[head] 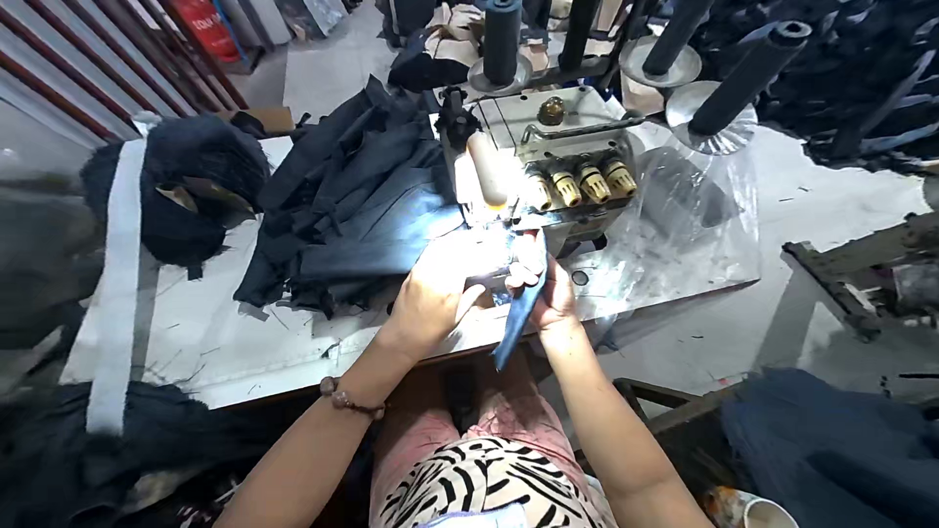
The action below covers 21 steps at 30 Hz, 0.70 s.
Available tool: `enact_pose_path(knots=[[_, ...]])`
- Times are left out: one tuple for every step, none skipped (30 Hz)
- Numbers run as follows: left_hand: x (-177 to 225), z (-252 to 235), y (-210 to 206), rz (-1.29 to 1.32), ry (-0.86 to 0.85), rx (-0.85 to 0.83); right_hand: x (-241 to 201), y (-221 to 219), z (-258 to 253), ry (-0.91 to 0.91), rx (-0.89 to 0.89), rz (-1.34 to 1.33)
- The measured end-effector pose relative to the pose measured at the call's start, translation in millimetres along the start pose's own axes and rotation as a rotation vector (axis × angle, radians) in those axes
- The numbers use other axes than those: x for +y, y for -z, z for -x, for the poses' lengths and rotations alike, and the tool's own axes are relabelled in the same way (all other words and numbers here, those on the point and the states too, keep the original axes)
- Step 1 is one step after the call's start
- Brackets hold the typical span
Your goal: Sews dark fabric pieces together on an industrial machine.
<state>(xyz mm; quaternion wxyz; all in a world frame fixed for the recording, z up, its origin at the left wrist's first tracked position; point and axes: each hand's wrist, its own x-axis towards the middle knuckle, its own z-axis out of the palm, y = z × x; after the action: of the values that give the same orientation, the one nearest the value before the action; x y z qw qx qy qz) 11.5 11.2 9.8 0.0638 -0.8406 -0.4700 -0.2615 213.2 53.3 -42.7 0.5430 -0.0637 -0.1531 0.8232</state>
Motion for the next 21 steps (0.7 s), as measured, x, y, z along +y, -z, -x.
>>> enact_pose_path(knots=[[-3.1,-3.5,-0.7,0.014,0.001,-0.001,1.2,-1.4,0.0,0.010,0.030,0.012],[-5.4,-7.2,0.8,0.031,0.015,-0.024,1.9,-1.8,0.3,0.018,0.054,0.030],[-7.4,-10.1,3.2,0.049,0.031,-0.049,2.7,-1.6,1.2,0.025,0.074,0.064],[-8.9,-12.4,6.4,0.068,0.039,-0.063,3.8,-1.7,2.9,0.030,0.094,0.129],[-9.3,-13.7,9.8,0.086,0.050,-0.071,5.6,-3.0,5.8,0.033,0.109,0.233],[-7.4,-13.6,13.9,0.115,0.086,-0.090,7.8,-6.1,10.2,0.023,0.101,0.372],[-1.7,-12.2,19.3,0.181,0.149,-0.112,10.4,-12.8,16.2,-0.002,0.087,0.518],[8.1,-10.1,25.7,0.275,0.223,-0.101,12.8,-20.8,23.5,-0.040,0.033,0.643],[20.1,-7.5,31.9,0.348,0.267,-0.056,14.1,-27.1,31.0,-0.098,-0.072,0.721],[31.2,-3.2,38.2,0.405,0.270,-0.019,15.0,-32.5,39.5,-0.156,-0.200,0.754],[39.8,2.0,46.8,0.455,0.258,0.014,14.4,-35.7,46.9,-0.201,-0.348,0.718],[43.6,6.7,57.4,0.485,0.238,0.042,11.7,-38.6,51.9,-0.219,-0.484,0.662],[41.4,10.5,71.0,0.472,0.228,0.068,7.2,-40.7,53.9,-0.208,-0.600,0.596],[32.5,13.4,86.4,0.405,0.229,0.107,2.1,-40.9,53.5,-0.175,-0.682,0.529],[17.1,15.5,101.7,0.287,0.246,0.154,-2.8,-39.6,53.3,-0.129,-0.699,0.454],[-3.0,17.1,114.9,0.125,0.291,0.191,-7.6,-37.0,52.5,-0.071,-0.667,0.388],[-25.7,18.6,123.6,-0.041,0.358,0.214,-12.4,-32.1,49.3,-0.019,-0.612,0.334],[-46.5,20.6,126.6,-0.160,0.421,0.211,-15.7,-24.8,44.5,0.015,-0.520,0.319],[-59.2,22.4,123.7,-0.227,0.446,0.184,-15.8,-18.2,41.0,0.017,-0.388,0.304],[-61.2,22.4,115.5,-0.230,0.427,0.140,-13.3,-13.6,37.9,0.008,-0.224,0.287],[-54.1,19.9,102.3,-0.188,0.364,0.097,-10.7,-9.6,33.3,-0.003,-0.095,0.284]])
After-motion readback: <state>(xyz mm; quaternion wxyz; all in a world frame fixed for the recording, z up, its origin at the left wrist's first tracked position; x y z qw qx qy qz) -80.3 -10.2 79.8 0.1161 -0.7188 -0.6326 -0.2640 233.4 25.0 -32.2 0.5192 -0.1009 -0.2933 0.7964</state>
